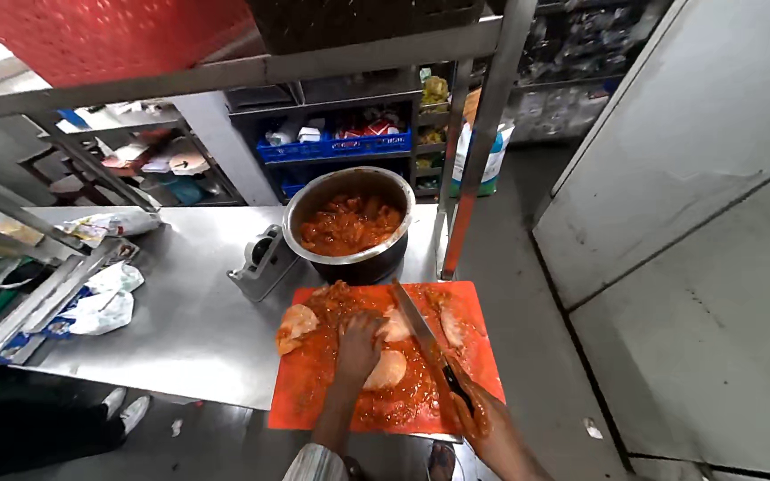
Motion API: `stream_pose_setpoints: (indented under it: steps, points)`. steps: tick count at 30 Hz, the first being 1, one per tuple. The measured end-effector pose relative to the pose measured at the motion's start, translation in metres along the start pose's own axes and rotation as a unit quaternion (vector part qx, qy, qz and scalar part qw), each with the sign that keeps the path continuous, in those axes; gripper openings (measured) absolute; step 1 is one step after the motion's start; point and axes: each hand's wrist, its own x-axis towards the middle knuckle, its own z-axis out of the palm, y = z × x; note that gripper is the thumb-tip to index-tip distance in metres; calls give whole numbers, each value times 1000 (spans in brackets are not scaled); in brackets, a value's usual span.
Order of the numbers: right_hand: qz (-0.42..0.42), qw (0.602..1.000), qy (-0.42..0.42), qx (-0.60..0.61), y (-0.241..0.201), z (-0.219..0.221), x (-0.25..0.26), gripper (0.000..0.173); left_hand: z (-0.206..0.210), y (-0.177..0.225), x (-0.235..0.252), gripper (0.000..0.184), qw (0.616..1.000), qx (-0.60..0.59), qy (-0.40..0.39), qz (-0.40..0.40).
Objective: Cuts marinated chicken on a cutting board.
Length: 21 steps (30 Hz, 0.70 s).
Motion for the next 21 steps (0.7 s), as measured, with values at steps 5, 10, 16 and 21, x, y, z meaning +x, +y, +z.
stream_pose_setpoints:
  steps: [5,10,16,21]
  points:
    - [1,1000,-31,1,-7,5,4,53,-2,8,13,34,994,27,-96,-40]
    - [40,997,-64,5,-10,21,-2,54,2,15,13,34,990,58,-112,-60]
    - [137,974,-125,-129,-57,33,23,60,-3,23,17,35,982,95,-143,-77]
    - [144,975,-110,-125,-56,30,-23,56,-9,20,19,35,987,73,-135,-56]
